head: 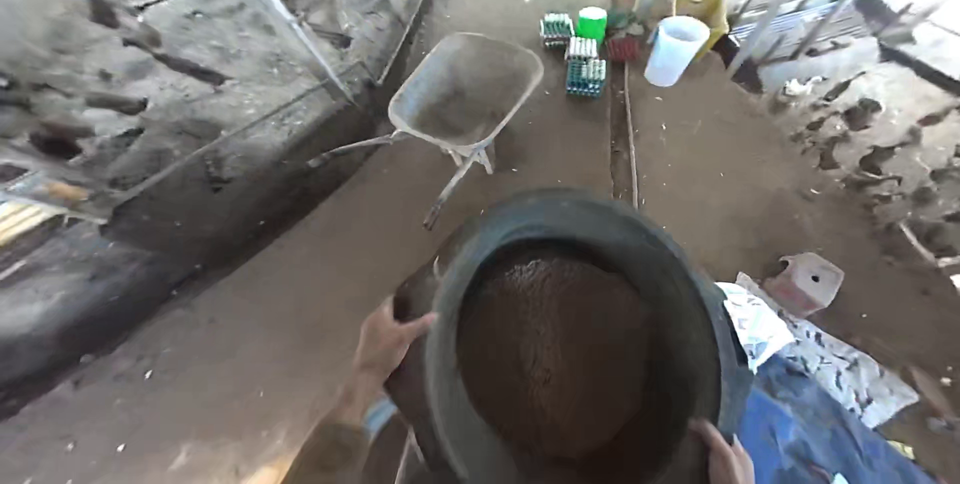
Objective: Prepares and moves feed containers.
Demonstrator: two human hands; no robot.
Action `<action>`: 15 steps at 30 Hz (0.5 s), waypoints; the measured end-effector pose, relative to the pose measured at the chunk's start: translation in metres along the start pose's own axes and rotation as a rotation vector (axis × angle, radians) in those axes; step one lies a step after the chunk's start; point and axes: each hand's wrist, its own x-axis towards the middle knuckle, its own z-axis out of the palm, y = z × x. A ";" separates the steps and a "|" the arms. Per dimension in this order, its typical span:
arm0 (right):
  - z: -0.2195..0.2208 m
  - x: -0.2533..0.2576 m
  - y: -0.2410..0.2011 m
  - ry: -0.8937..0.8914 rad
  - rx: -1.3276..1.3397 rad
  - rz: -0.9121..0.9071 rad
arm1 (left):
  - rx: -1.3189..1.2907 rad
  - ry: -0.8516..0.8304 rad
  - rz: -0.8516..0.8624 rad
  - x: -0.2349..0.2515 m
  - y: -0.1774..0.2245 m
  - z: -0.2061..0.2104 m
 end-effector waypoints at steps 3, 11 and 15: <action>0.031 0.022 -0.075 -0.026 0.046 -0.168 | -0.168 0.036 0.030 0.028 0.029 -0.015; 0.157 0.121 -0.227 -0.002 -0.185 -0.332 | -0.363 -0.028 0.102 0.223 0.098 -0.011; 0.251 0.203 -0.303 0.005 -0.299 -0.341 | -0.343 -0.088 0.088 0.357 0.158 -0.001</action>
